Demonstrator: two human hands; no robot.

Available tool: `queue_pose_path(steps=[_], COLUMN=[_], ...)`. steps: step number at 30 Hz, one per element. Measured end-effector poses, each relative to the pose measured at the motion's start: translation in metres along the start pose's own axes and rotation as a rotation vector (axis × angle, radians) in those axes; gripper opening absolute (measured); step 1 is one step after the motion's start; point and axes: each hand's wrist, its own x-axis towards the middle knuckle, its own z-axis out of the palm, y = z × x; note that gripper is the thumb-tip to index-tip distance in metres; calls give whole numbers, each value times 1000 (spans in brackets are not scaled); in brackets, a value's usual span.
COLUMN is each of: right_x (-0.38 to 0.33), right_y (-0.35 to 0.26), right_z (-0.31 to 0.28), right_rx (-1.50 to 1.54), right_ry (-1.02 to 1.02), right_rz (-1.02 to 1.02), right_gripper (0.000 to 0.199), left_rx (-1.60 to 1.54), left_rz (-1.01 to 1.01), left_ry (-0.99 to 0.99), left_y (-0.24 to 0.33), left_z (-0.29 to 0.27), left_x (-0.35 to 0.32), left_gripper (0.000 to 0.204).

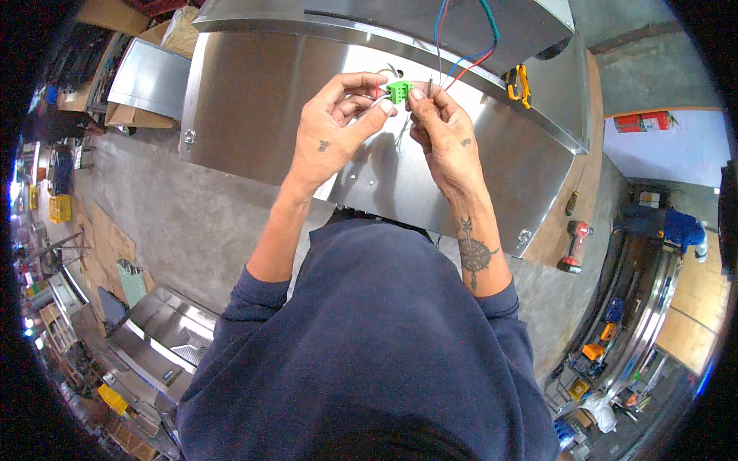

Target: The person strips the ends of several colored wires using pliers and inserts them into a green terminal block connector. They then tighten the terminal screws with a screwdriver to secure the connections.

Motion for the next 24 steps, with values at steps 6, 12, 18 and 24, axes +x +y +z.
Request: queue_pose_path(steps=[6, 12, 18, 24], right_x=[0, 1, -1, -3], right_y=[-4, -6, -10, -9], right_z=[0, -5, -1, 7], right_rx=[-71, -155, -131, 68], right_ry=[-20, -31, -27, -28], right_rz=[-76, -116, -67, -30], right_gripper=[31, 31, 35, 37], left_rx=[-17, 65, 161, 199], left_rz=[-37, -58, -27, 45], left_ry=[-90, -130, -328, -279], left_y=[7, 23, 30, 28], left_z=[-10, -15, -25, -22], left_x=[3, 9, 16, 17], left_gripper=[34, 33, 38, 36])
